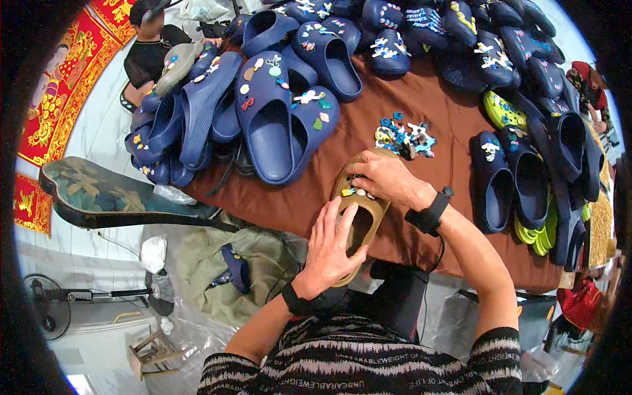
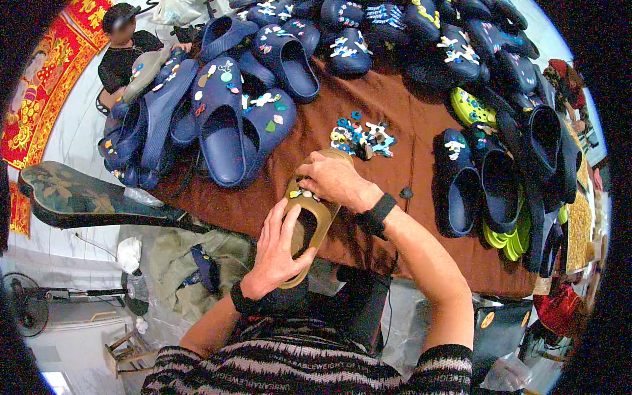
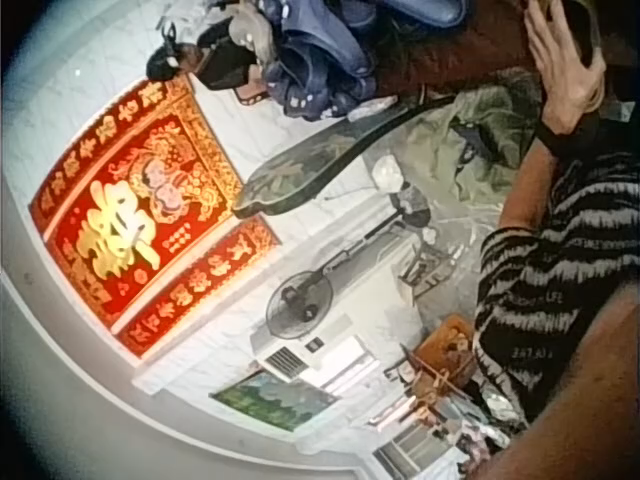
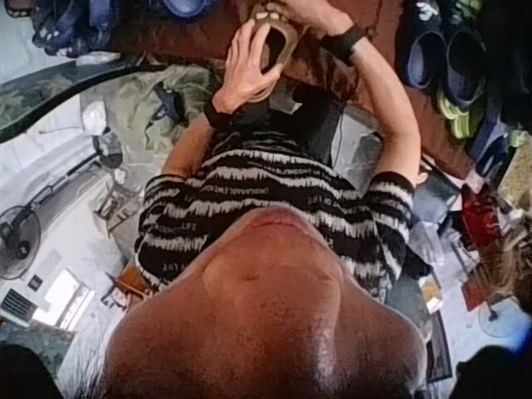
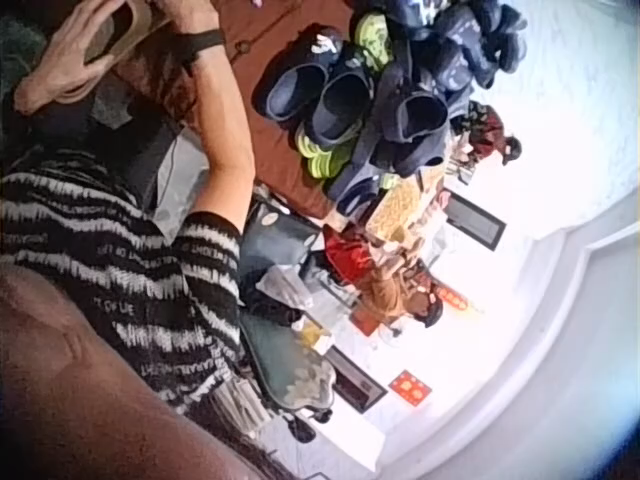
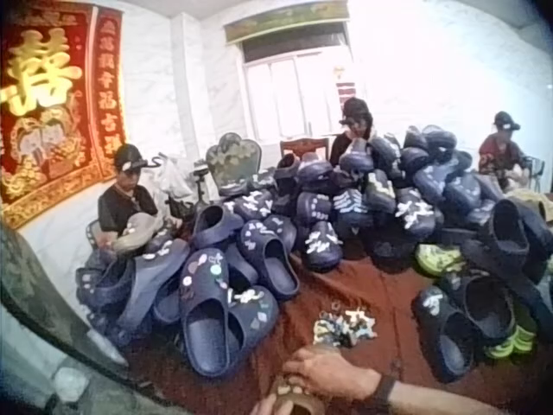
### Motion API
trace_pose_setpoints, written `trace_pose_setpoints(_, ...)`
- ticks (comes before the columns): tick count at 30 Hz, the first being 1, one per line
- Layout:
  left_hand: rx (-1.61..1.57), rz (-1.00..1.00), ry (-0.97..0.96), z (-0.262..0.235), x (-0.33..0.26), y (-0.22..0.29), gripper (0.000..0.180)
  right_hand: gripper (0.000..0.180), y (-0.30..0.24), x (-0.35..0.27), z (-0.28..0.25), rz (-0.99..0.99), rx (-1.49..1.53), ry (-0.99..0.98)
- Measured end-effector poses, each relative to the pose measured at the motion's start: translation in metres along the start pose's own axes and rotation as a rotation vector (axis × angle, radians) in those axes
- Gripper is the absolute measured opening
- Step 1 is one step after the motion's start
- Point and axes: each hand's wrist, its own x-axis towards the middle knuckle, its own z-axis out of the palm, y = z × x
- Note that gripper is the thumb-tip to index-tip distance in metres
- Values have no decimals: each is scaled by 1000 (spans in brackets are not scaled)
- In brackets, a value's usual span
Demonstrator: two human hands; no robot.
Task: Applying decorative charms to the holes of foam clogs.
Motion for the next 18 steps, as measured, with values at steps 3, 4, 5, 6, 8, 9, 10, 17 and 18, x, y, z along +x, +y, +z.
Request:
trace_pose_setpoints(3,1,6,7,1,0,-2,91,25,-1,2,-6,20,15,-69)
trace_pose_setpoints(4,5,9,6,1,-1,-2,91,25,-2,3,-6,19,15,-68)
trace_pose_setpoints(5,6,9,7,0,0,-2,91,27,-4,4,-5,35,-19,-67)
trace_pose_setpoints(6,9,5,-6,0,0,-1,91,29,-6,5,-5,52,-53,-66)
trace_pose_setpoints(8,12,1,-18,-1,0,0,91,31,-9,10,-7,68,-85,-83)
trace_pose_setpoints(9,7,1,-16,0,0,0,90,33,-10,12,-8,85,-118,-100)
trace_pose_setpoints(10,3,1,-13,0,-1,0,90,33,-10,13,-8,85,-119,-100)
trace_pose_setpoints(17,-21,-11,-19,-1,-2,-1,89,15,-14,26,1,219,-185,-145)
trace_pose_setpoints(18,-13,-9,-24,-1,-3,0,89,13,-14,25,3,230,-196,-150)
